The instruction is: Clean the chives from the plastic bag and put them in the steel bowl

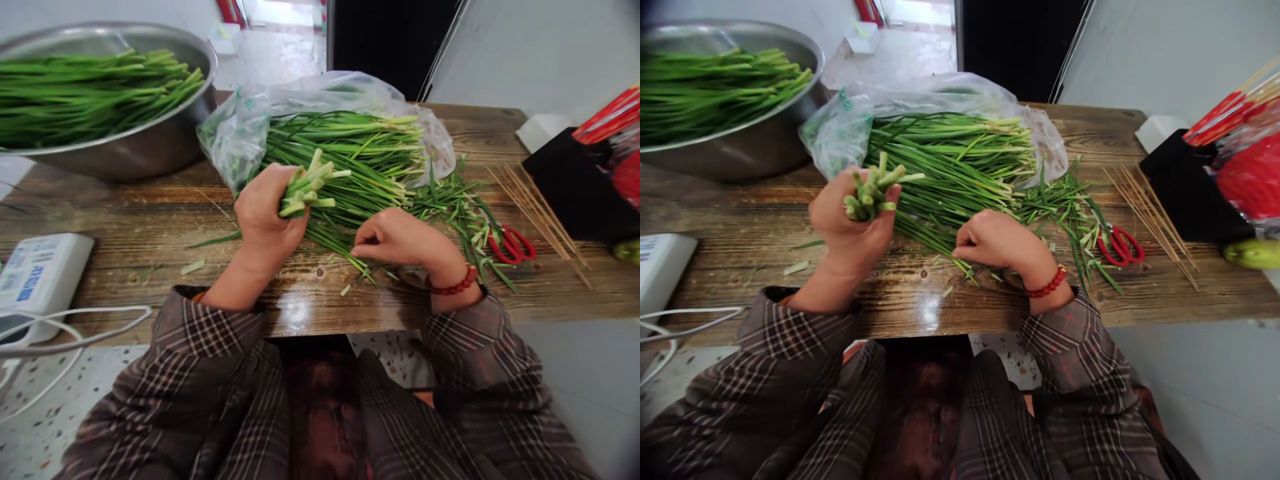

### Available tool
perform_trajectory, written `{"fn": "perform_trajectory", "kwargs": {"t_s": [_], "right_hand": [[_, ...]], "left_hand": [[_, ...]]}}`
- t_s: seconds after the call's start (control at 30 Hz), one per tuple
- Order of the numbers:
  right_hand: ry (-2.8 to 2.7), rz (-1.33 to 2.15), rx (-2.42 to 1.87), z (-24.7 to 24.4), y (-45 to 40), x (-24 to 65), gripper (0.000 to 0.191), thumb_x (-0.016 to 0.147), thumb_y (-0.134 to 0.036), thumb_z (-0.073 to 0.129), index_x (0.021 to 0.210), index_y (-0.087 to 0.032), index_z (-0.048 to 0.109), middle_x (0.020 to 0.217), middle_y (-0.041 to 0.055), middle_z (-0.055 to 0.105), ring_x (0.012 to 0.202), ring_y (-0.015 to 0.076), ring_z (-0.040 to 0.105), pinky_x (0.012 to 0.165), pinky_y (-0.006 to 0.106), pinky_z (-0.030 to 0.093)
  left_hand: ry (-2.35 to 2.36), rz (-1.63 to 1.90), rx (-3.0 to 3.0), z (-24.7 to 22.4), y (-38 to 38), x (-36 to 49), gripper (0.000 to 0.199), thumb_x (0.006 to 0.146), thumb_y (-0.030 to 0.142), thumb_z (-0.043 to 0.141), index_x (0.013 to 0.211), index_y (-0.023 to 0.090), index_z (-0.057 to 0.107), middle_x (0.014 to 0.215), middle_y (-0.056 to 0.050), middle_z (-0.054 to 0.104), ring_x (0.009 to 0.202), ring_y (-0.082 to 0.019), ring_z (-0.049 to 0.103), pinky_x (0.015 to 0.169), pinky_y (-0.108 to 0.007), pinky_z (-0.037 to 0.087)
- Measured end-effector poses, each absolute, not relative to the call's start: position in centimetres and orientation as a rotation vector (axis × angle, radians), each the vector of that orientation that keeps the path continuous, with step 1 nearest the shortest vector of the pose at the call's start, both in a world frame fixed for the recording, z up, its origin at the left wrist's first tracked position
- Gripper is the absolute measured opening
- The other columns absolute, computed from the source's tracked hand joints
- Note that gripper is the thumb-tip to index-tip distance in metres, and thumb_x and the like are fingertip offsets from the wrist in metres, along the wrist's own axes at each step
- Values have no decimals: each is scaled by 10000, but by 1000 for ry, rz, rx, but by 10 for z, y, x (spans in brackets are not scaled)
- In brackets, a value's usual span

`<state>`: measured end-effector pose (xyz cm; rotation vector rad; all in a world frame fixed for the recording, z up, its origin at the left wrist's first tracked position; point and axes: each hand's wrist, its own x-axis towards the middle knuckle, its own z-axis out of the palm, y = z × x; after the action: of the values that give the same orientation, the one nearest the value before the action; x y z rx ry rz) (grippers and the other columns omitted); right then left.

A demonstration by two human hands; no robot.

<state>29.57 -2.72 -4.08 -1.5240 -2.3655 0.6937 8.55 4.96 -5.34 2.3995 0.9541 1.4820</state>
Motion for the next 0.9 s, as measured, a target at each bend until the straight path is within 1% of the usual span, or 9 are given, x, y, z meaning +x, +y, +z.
{"fn": "perform_trajectory", "kwargs": {"t_s": [0.1, 0.17, 0.23, 0.3, 0.4, 0.57, 0.7, 0.77, 0.9], "right_hand": [[-2405, 598, -1599, -46, -30, 290, 202, 759, -375, 728, 658, -201, 702, 581, -17, 599, 503, 82, 393, 529, 280, 207], [-2392, 505, -1648, -49, -32, 287, 131, 718, -317, 760, 667, -216, 692, 614, -10, 614, 531, 97, 411, 532, 284, 195], [-2373, 416, -1669, -49, -33, 285, 57, 727, -219, 718, 684, -224, 681, 641, -4, 624, 553, 111, 424, 538, 287, 196], [-2312, 361, -1664, -47, -33, 285, 76, 746, -154, 649, 723, -223, 673, 668, 3, 632, 569, 121, 439, 548, 286, 219], [-2142, 355, -1633, -43, -31, 288, 97, 795, -160, 583, 806, -206, 668, 711, 16, 644, 604, 133, 482, 582, 282, 285], [-1905, 305, -1507, -38, -27, 292, 165, 877, -258, 548, 789, -189, 669, 773, 32, 668, 706, 151, 553, 664, 285, 363], [-1702, 414, -1447, -40, -23, 290, 288, 893, -366, 554, 698, -179, 653, 639, 2, 633, 595, 118, 524, 595, 262, 359], [-1605, 505, -1438, -44, -21, 289, 384, 891, -449, 549, 634, -175, 630, 573, -3, 608, 543, 107, 509, 558, 254, 360], [-1341, 789, -1330, -49, -16, 288, 526, 852, -644, 499, 686, -171, 657, 579, 17, 635, 519, 108, 555, 507, 238, 401]], "left_hand": [[925, 1332, 2425, -56, 48, 88, 83, 852, 253, 616, 903, 189, 602, 853, -30, 629, 881, -170, 630, 829, -293, 485], [936, 1199, 2404, -56, 45, 92, 88, 828, 246, 635, 875, 177, 607, 849, -33, 634, 887, -179, 629, 827, -291, 480], [941, 1130, 2369, -55, 42, 96, 84, 805, 240, 649, 837, 171, 612, 820, -26, 633, 864, -180, 627, 806, -283, 478], [941, 1112, 2313, -54, 40, 99, 74, 800, 235, 649, 789, 171, 612, 778, -13, 624, 831, -169, 621, 783, -268, 475], [938, 1110, 2248, -54, 40, 101, 109, 819, 254, 637, 751, 169, 621, 739, -1, 616, 764, -148, 602, 744, -255, 474], [900, 1015, 2163, -55, 42, 101, 153, 832, 306, 635, 793, 162, 671, 731, -10, 646, 706, -157, 597, 699, -279, 489], [835, 919, 2111, -54, 42, 101, 150, 819, 286, 644, 879, 158, 695, 781, -12, 684, 714, -159, 614, 702, -280, 498], [811, 870, 2097, -54, 42, 101, 137, 803, 267, 656, 873, 157, 698, 771, -7, 690, 696, -152, 613, 682, -269, 496], [796, 836, 2039, -57, 44, 100, 135, 804, 293, 658, 787, 161, 684, 662, 3, 660, 600, -136, 582, 576, -245, 474]]}}
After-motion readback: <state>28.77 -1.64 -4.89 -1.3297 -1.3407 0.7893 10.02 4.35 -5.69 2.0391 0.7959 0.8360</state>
